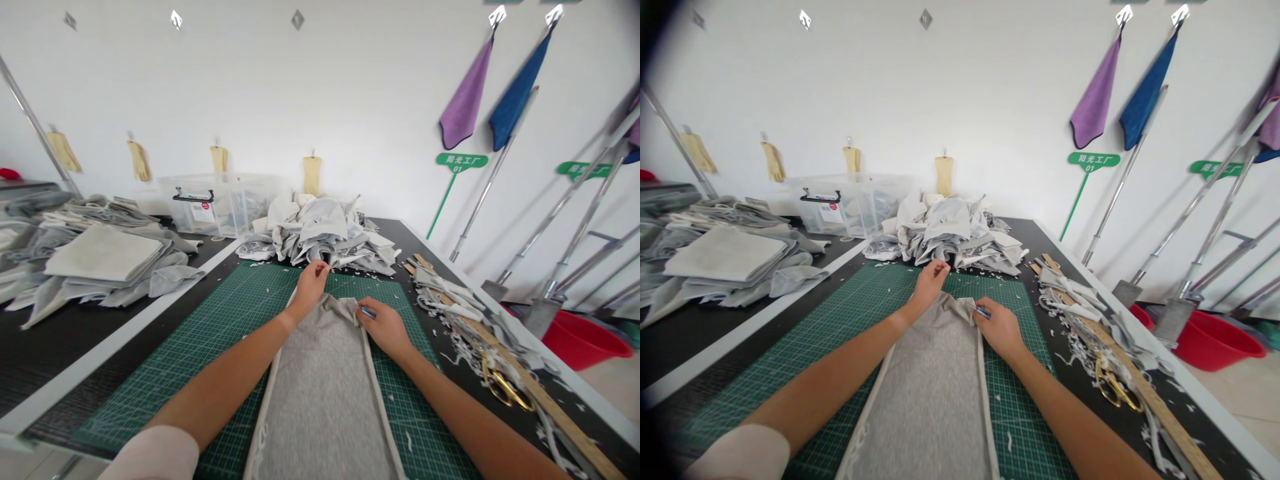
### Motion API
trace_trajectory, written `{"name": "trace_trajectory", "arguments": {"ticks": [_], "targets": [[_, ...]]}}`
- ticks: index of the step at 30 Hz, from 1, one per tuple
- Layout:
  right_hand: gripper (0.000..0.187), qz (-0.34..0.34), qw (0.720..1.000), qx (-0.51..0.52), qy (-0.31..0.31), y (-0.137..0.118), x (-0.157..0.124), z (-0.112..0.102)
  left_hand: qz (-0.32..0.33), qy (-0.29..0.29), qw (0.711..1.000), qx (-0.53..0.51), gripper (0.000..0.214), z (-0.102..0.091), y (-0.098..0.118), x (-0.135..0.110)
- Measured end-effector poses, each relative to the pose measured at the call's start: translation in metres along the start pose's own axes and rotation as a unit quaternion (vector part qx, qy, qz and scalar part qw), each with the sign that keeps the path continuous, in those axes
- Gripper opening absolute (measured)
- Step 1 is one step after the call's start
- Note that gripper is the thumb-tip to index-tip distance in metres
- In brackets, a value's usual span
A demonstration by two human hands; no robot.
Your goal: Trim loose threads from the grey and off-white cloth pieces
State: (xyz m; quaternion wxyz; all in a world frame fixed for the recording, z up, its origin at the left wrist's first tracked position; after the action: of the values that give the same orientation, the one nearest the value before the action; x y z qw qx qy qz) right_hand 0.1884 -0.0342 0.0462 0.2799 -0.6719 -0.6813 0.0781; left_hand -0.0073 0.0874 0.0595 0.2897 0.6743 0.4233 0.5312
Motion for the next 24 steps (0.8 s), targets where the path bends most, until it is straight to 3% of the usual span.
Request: {"name": "trace_trajectory", "arguments": {"ticks": [3,7,13,18,24], "targets": [[0.022,0.015,1.0,0.01,0.015,0.005,0.002,-0.001,-0.026,0.009,0.986,0.162,0.018,-0.018,-0.004,0.003],[0.026,0.039,0.999,0.014,0.033,0.013,0.004,-0.003,-0.035,-0.068,0.948,0.308,0.025,-0.015,-0.008,-0.002],[0.032,0.077,0.995,0.009,0.068,0.026,0.006,-0.009,-0.028,-0.18,0.921,0.345,0.031,-0.002,-0.002,-0.008],[0.038,0.093,0.992,0.014,0.08,0.036,0.007,-0.008,-0.071,-0.291,0.879,0.371,0.023,-0.007,0.007,-0.008],[0.04,0.087,0.993,0.02,0.076,0.036,0.007,-0.009,-0.113,-0.288,0.849,0.428,0.029,-0.02,0.011,-0.004]]}}
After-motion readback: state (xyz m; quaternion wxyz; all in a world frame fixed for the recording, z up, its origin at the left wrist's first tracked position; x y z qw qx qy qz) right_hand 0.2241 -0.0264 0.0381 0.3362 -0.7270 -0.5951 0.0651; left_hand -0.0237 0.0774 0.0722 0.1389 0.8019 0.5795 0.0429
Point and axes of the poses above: each hand's wrist, its own x-axis towards the middle knuckle, its own z-axis out of the palm, y = z × x, the point moved 7 cm from there along x, towards the middle knuckle, and after that the axes turned 6 degrees about -x, right-handed, at the moved point
